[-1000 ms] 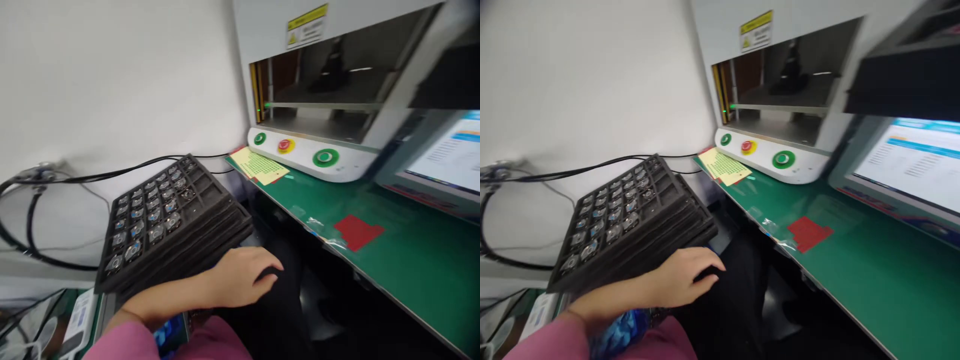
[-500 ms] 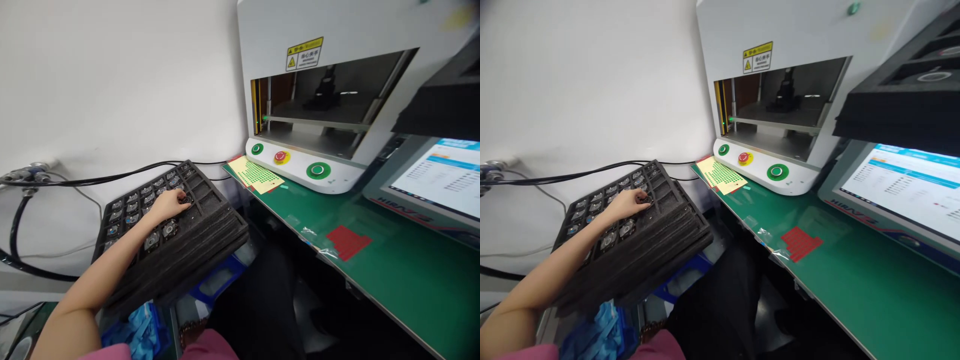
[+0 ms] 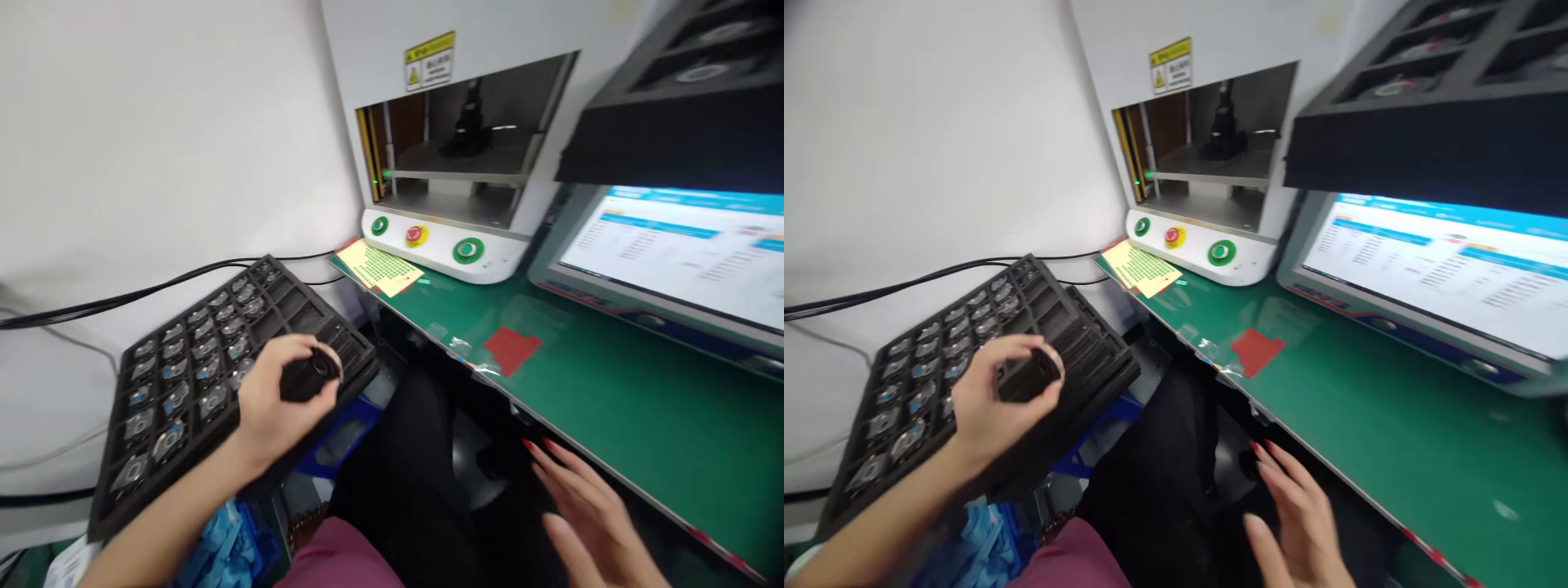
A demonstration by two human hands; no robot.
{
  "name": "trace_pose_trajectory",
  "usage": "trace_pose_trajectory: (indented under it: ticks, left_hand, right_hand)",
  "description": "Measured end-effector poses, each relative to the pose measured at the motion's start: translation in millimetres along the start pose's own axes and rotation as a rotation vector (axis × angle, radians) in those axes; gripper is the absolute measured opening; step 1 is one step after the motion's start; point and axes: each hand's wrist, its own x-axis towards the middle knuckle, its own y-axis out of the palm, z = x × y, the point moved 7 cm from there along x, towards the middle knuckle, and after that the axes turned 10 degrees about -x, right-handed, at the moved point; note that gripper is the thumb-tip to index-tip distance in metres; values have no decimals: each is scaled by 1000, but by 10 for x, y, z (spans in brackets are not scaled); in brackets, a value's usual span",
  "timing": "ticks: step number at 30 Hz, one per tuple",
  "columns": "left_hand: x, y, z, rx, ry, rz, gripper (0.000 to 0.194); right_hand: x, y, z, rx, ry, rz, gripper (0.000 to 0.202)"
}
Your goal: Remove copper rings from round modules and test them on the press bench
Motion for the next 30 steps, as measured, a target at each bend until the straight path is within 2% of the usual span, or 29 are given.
trace_pose_trajectory:
  ticks: [1, 4, 8, 12, 14, 15, 16, 17, 18, 20, 21, 22, 23, 25, 27, 29, 30]
  left_hand:
    - [-88, 112, -150, -114, 45, -23, 38]
    - [-259, 520, -455, -374, 66, -29, 44]
    - [-280, 963, -819, -602, 145, 31, 37]
    - [-252, 1098, -1096, -778, 271, 29, 39]
    - [-216, 1144, -1103, -877, 205, 52, 44]
    - [-190, 1208, -1068, -948, 110, 113, 46]
    - [-174, 1316, -1023, -1051, -23, 227, 45]
    - [-189, 1466, -988, -1188, -187, 400, 43]
    - [-249, 1628, -990, -1351, -363, 624, 42]
    - [-451, 1829, -1114, -1690, -676, 1127, 50]
    - [-530, 1842, -1192, -1820, -768, 1338, 58]
    - [-578, 1831, -1250, -1903, -815, 1493, 62]
    - [-602, 1816, -1292, -1943, -824, 1592, 63]
    - [-611, 1799, -1346, -1920, -785, 1657, 59]
    - [-602, 1798, -1379, -1861, -786, 1609, 50]
    - [-590, 1815, -1384, -1838, -858, 1484, 42]
    - [-588, 1831, -1376, -1841, -906, 1404, 40]
  right_hand:
    - [13, 79, 144, -30, -48, 17, 27]
    - [89, 238, 573, -117, -178, 42, 25]
    - [154, 176, 913, -158, -274, -103, 35]
    - [128, 5, 999, -159, -335, -239, 22]
    - [139, -96, 1004, -186, -354, -233, 21]
    - [159, -154, 1010, -203, -364, -208, 21]
    - [187, -212, 1024, -222, -378, -167, 21]
    - [221, -266, 1048, -245, -397, -112, 20]
    - [260, -314, 1082, -270, -423, -45, 19]
    - [341, -384, 1169, -318, -483, 93, 17]
    - [382, -401, 1211, -337, -507, 161, 16]
    - [423, -405, 1247, -350, -523, 222, 14]
    - [461, -399, 1272, -360, -530, 273, 13]
    - [521, -355, 1289, -379, -524, 350, 10]
    - [530, -294, 1273, -389, -512, 382, 10]
    - [487, -279, 1250, -399, -492, 296, 16]
    - [448, -309, 1238, -400, -465, 186, 21]
